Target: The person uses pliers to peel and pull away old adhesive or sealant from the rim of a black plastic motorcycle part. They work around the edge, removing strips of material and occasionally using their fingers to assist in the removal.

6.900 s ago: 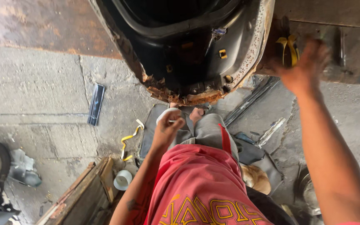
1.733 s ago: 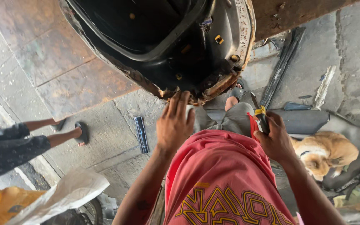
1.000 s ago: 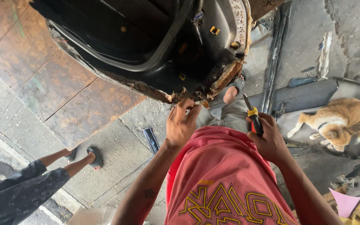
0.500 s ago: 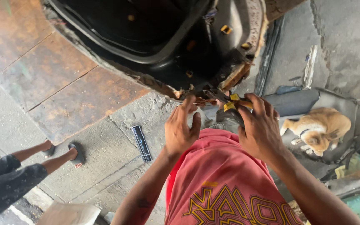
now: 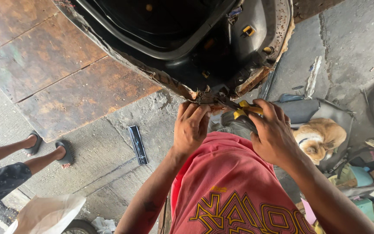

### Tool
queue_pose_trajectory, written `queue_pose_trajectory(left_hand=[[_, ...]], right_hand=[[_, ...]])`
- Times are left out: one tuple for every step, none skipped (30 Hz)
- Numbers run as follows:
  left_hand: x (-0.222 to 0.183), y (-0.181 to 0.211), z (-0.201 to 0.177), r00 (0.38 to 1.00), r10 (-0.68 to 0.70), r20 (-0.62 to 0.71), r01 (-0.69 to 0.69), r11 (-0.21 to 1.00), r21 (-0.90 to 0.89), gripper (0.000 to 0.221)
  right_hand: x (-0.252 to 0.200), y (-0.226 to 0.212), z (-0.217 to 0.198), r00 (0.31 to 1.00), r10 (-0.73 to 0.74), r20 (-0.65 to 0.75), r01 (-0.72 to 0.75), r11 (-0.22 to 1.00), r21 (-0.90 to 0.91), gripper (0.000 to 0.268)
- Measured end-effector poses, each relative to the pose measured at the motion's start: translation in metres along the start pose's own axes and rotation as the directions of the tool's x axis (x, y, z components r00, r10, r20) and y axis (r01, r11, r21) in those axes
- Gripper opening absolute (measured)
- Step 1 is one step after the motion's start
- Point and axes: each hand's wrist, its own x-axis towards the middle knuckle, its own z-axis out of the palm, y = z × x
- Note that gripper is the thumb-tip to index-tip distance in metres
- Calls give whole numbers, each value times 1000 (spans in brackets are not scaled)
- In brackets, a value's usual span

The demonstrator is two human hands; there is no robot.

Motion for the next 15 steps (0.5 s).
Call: queue_pose_trajectory(left_hand=[[-1,-5,-1,1000,30,4,-30,999,-18,15],[-2,-10,-2,998,63,5,-62,997,-35,16],[-2,-14,-3,997,72,15,-72,997,-36,16],[-3,-19,-5,996,82,25,-81,996,-36,16],[-3,-22,-6,995,91,34,-90,995,-36,17],[-4,-25,-6,996,85,37,-83,995,-49,17],[-4,-27,-6,996,80,40,-77,995,-61,17],[-5,-29,-6,996,76,45,-72,995,-74,16],[-5,-30,-5,997,69,45,-65,995,-74,17],[-4,-30,-4,997,63,44,-59,995,-76,17],[-3,-30,-3,997,57,43,-53,995,-79,17],[-2,-30,-3,998,51,45,-47,995,-85,17],[-1,-30,-3,998,45,47,-41,995,-91,17],[-1,-30,-4,998,40,49,-35,995,-97,17],[0,-30,-5,998,43,44,-38,994,-104,18]], right_hand=[[-1,-1,0,1000,5,5,-5,1000,-5,55],[0,-2,0,1000,9,6,-9,1000,-11,55],[1,-3,-1,1000,12,8,-12,1000,-16,55],[3,-4,-2,1000,12,4,-12,1000,-28,55],[4,-6,-4,1000,12,0,-12,999,-39,56],[5,-8,-7,1000,11,-2,-11,999,-50,56],[6,-9,-9,1000,12,-2,-12,997,-71,56],[7,-10,-11,1000,15,-4,-15,996,-91,55],[7,-12,-13,1000,17,-6,-18,994,-110,55],[6,-13,-15,1000,22,-3,-23,991,-131,55],[5,-14,-17,1000,28,0,-27,988,-152,55],[6,-16,-18,1000,29,3,-28,985,-171,56],[4,-17,-18,1000,21,-4,-22,985,-172,55],[3,-20,-17,1000,15,-11,-17,985,-172,55],[1,-22,-16,1000,8,-18,-11,985,-173,54]])
